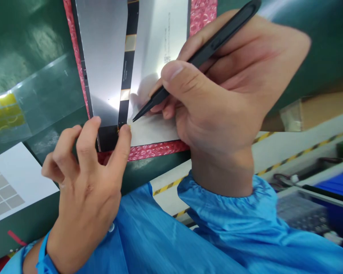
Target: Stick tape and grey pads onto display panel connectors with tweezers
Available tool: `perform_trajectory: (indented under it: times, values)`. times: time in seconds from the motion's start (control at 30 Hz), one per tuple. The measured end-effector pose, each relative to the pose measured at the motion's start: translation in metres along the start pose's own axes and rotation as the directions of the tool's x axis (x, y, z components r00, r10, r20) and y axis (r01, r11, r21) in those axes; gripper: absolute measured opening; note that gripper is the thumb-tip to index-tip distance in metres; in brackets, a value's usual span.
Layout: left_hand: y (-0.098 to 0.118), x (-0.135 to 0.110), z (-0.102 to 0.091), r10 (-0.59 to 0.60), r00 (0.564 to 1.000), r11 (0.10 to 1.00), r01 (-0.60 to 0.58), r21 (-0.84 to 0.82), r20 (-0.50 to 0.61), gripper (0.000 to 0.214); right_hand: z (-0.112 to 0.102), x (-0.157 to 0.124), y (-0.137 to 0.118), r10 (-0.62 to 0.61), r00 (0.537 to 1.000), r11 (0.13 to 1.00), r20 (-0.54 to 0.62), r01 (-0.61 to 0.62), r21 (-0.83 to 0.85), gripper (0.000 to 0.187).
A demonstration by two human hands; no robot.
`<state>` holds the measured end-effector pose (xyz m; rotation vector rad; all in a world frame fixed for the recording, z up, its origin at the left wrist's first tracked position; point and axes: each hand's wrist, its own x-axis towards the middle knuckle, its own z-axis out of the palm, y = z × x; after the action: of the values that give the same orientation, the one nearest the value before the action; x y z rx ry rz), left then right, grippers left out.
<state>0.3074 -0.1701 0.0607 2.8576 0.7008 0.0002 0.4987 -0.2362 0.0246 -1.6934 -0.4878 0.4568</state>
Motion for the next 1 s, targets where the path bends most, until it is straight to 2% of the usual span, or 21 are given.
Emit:
perform_trajectory:
  times: [0.1,0.2,0.33,0.43,0.53,0.67,0.77,0.83,0.93,1.0]
  values:
    - [0.001,0.003,0.001,0.035,0.999,0.999,-0.035,0.033,0.009,0.074,0.001,0.001,0.003,-0.013,1.0,0.999,-0.009,0.013,0.032,0.018]
    - [0.002,0.0,0.003,0.009,1.0,0.999,-0.009,0.042,-0.002,0.074,0.003,0.002,0.006,-0.034,0.999,0.997,-0.039,0.037,0.074,0.017]
    - [0.004,-0.008,0.008,-0.075,0.994,0.995,0.08,0.058,-0.081,0.069,0.005,0.005,0.013,-0.101,0.994,0.986,-0.037,0.105,0.128,0.025]
    - [0.007,-0.011,0.015,-0.118,0.983,0.991,0.126,0.051,-0.141,0.063,0.006,0.007,0.019,-0.1,0.994,0.986,-0.033,0.103,0.132,0.034]
    - [0.011,-0.011,0.023,-0.152,0.97,0.986,0.161,0.036,-0.192,0.056,0.007,0.01,0.023,-0.098,0.995,0.98,-0.026,0.101,0.169,0.034]
    - [0.01,-0.023,0.023,-0.124,0.953,0.986,0.15,0.072,-0.277,0.043,0.01,0.01,0.028,-0.107,0.994,0.963,-0.033,0.112,0.245,0.033]
    - [-0.008,-0.051,0.015,-0.045,0.938,0.999,0.049,0.002,-0.344,0.034,0.011,0.01,0.031,-0.087,0.993,0.951,-0.075,0.105,0.29,0.031]
    - [-0.031,-0.077,0.009,-0.062,0.92,0.996,0.034,-0.077,-0.387,0.033,0.015,0.01,0.03,-0.099,0.988,0.949,-0.115,0.129,0.287,0.032]
    - [-0.07,-0.117,0.008,-0.212,0.884,0.976,0.173,-0.13,-0.416,0.038,0.029,0.0,0.017,-0.172,0.966,0.945,-0.194,0.217,0.245,0.031]
    - [-0.091,-0.137,0.012,-0.294,0.87,0.955,0.251,-0.157,-0.396,0.039,0.047,-0.017,0.002,-0.219,0.961,0.936,-0.166,0.255,0.244,0.028]
